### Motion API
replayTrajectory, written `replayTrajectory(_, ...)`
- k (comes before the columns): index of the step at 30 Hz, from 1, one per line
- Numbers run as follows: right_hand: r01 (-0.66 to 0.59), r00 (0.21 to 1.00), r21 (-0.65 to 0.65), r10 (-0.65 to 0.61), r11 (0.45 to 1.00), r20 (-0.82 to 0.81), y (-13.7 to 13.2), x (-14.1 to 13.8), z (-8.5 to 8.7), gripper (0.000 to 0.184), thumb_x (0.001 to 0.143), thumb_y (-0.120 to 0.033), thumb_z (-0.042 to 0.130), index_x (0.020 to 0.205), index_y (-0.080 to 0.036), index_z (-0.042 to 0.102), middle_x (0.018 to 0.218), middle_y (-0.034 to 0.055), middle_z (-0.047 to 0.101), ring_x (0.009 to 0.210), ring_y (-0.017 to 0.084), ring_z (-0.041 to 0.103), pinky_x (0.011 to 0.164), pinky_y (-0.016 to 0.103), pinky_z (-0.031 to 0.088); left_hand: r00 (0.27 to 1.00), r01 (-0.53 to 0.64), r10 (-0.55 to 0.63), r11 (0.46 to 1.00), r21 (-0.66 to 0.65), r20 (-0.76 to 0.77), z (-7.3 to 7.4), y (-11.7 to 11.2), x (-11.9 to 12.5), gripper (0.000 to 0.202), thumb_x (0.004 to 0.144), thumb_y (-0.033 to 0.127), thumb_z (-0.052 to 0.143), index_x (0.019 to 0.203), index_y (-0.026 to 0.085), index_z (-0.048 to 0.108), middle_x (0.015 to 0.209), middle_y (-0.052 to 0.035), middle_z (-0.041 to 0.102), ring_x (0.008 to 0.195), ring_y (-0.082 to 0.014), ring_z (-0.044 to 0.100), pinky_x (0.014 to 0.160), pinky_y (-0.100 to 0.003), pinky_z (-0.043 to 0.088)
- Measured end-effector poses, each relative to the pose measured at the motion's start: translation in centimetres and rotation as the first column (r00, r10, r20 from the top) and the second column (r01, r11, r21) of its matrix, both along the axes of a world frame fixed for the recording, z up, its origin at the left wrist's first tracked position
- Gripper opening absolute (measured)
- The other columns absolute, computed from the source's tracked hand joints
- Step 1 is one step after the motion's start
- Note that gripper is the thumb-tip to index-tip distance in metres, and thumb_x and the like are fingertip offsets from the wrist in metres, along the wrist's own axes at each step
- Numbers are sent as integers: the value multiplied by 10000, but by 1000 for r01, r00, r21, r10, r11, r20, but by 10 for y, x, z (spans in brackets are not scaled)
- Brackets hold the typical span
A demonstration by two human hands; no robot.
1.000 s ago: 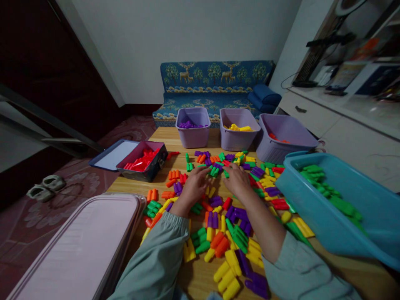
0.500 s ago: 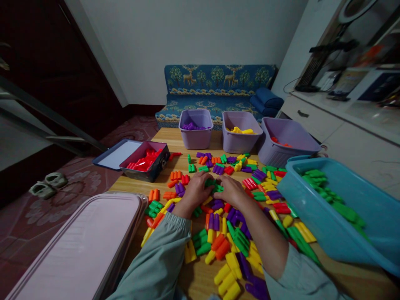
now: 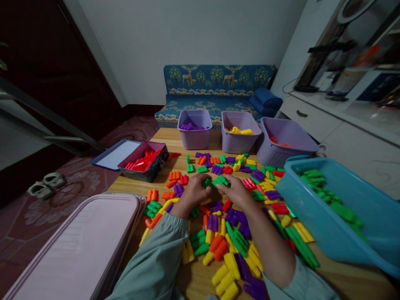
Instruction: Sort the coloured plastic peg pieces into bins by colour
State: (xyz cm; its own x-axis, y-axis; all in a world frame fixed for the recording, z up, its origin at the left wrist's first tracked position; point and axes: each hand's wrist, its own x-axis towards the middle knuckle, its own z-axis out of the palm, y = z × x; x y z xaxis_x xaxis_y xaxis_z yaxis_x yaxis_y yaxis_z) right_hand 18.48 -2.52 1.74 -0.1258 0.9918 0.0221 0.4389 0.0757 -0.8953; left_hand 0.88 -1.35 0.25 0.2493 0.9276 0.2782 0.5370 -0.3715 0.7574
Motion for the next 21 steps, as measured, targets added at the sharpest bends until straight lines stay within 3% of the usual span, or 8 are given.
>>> replayTrajectory(2, 5, 967, -75, -24, 997, -254, 1, -2, 2, 265, 746, -382, 655, 916, -183, 612, 705, -12, 625, 566, 139, 580, 513, 238, 435, 974, -65, 91, 989, -130, 206, 3, 1, 1, 284, 741, 202, 580, 988, 132, 702, 924, -83, 706, 868, -215, 645, 800, -336, 517)
replayTrajectory(4, 7, 920, -100, -45, 995, -390, 0, -5, 4, 343, 727, -458, 674, 915, -177, 614, 720, -5, 630, 564, 137, 588, 491, 234, 444, 869, -29, 159, 962, -273, 468, 6, 1, 1, 287, 806, 323, 558, 972, 133, 694, 857, -61, 692, 774, -182, 634, 685, -291, 523)
replayTrajectory(7, 24, 909, -65, -49, 998, -414, -2, -9, 6, 392, 719, -486, 698, 939, -165, 650, 757, 14, 652, 609, 139, 596, 505, 229, 462, 654, 147, 218, 903, -404, 725, 10, 1, 0, 382, 769, 462, 648, 935, 120, 690, 822, -59, 682, 711, -158, 616, 592, -248, 509)
replayTrajectory(9, 18, 914, -53, -38, 998, -404, -5, -11, 5, 402, 722, -470, 713, 981, -166, 663, 777, 19, 666, 629, 140, 596, 508, 225, 463, 579, 231, 235, 871, -433, 781, 14, -1, 0, 429, 696, 483, 742, 915, 117, 697, 823, -58, 689, 708, -148, 617, 597, -235, 509)
replayTrajectory(12, -19, 904, -60, -9, 998, -426, -7, -14, 4, 368, 716, -445, 732, 947, -169, 655, 770, 18, 671, 639, 146, 614, 520, 230, 478, 563, 271, 235, 853, -446, 792, 16, -3, -1, 463, 665, 498, 781, 932, 125, 715, 798, -48, 696, 673, -136, 609, 578, -222, 492)
replayTrajectory(16, -8, 888, -73, -26, 997, -459, -7, -18, 5, 346, 690, -437, 751, 860, -177, 597, 730, 7, 651, 588, 143, 619, 504, 242, 494, 603, 241, 200, 877, -415, 772, 10, 0, -2, 463, 676, 472, 788, 989, 136, 735, 838, -54, 723, 705, -139, 623, 615, -219, 483)
replayTrajectory(21, 33, 881, -78, -66, 996, -468, -8, -20, 8, 526, 659, -396, 770, 1095, -206, 544, 906, 23, 674, 538, 125, 614, 477, 254, 497, 683, 246, 111, 896, -371, 722, 3, 4, -2, 516, 641, 491, 810, 1018, 144, 750, 852, -61, 742, 686, -152, 626, 640, -250, 480)
